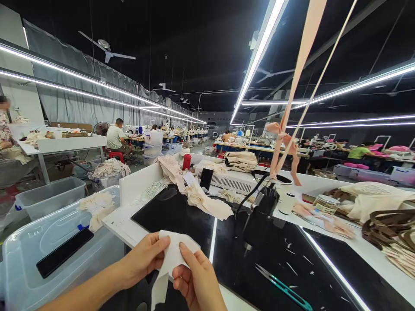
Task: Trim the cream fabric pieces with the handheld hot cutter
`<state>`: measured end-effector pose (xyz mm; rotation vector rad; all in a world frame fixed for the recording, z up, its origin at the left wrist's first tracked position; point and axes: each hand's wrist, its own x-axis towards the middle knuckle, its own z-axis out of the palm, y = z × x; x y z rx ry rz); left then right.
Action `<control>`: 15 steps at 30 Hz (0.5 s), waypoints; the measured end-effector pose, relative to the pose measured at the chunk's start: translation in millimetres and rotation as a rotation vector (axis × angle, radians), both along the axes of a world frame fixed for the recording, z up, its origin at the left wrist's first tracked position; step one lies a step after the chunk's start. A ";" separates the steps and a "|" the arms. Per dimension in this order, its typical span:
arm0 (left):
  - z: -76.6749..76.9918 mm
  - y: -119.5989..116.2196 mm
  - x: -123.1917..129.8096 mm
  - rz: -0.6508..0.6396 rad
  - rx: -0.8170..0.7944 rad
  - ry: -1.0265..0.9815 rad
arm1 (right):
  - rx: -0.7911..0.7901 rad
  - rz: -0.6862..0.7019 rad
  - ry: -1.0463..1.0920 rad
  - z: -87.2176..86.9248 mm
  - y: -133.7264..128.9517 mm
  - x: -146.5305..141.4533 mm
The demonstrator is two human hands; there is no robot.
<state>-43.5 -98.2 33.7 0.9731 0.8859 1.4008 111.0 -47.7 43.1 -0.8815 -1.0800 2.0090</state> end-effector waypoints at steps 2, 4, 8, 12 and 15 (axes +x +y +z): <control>0.4 -1.7 -0.4 -0.018 -0.045 0.005 | -0.005 0.004 -0.023 -1.8 -3.1 0.5; -0.6 -2.8 -1.7 0.003 -0.102 0.034 | 0.021 0.008 -0.048 -3.9 -6.3 0.6; -5.7 -1.9 -3.5 0.080 -0.139 0.095 | 0.062 0.015 -0.105 -8.9 -12.6 -0.3; -8.2 0.1 -2.1 0.086 -0.131 0.110 | 0.081 0.027 -0.173 -13.4 -14.3 2.0; -8.2 2.1 -2.3 0.070 -0.136 0.131 | 0.119 0.067 -0.232 -17.2 -12.4 6.6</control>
